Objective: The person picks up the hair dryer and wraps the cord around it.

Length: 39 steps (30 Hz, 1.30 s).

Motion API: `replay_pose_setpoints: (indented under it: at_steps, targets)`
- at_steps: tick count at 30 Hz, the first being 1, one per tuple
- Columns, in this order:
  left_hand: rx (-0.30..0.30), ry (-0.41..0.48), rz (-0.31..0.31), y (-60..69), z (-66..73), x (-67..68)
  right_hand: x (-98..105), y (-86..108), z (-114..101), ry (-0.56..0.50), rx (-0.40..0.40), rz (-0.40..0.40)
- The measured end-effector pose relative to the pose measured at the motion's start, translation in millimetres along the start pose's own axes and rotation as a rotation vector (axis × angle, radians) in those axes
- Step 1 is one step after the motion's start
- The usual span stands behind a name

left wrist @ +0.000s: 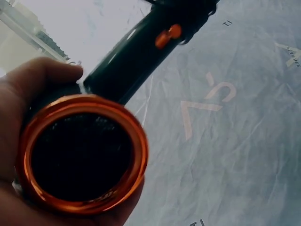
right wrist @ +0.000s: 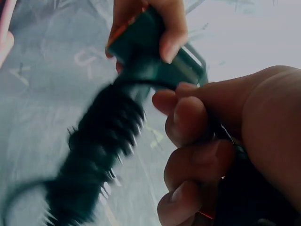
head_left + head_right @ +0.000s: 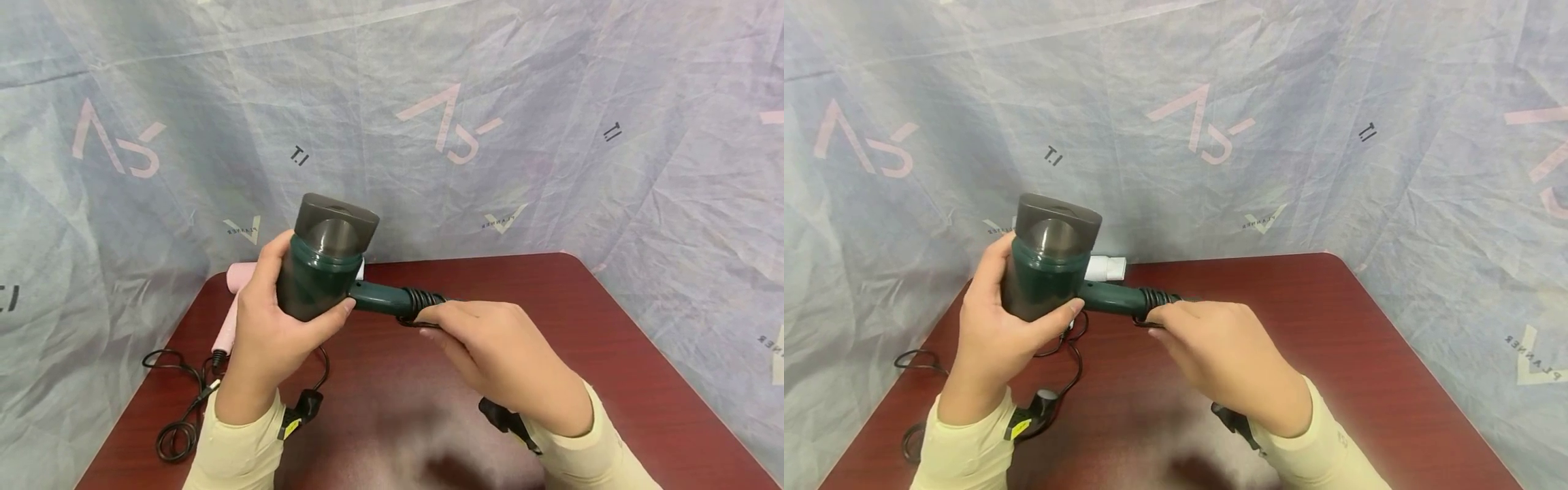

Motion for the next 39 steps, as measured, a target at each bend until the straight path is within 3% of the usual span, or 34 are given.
replay_pose_setpoints:
  at_steps: [5,10,18,26,33,39]
  targets:
    - [0.059,-0.043,-0.098,0.8,0.4,-5.8,12.5,2.3,4.9,-0.065,0.009,0.034]
    - [0.082,-0.046,-0.172,2.8,4.9,-7.7,17.6,1.7,6.7,-0.099,0.024,0.045]
    - [0.059,0.066,-0.288,6.2,9.3,-8.5,22.7,-2.8,4.8,-0.177,0.092,0.103]
    - [-0.004,0.113,-0.319,7.0,9.1,-6.7,23.8,-3.3,7.7,-0.254,0.105,0.13]
    - [0.0,0.216,-0.364,8.9,8.2,-5.2,17.8,-1.6,10.3,-0.343,0.102,0.122]
    - [-0.049,0.278,-0.39,10.3,10.7,-5.3,4.0,1.0,13.6,-0.306,0.086,0.067]
Point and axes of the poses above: each hand's wrist, its own y-axis away from the middle knuckle, its own x-axis out of the back of the hand, z = x × y, the point moved 9 cm from there along -y, towards the middle knuckle, and after that the axes turned 15 degrees about x, right-handed, at the moved point
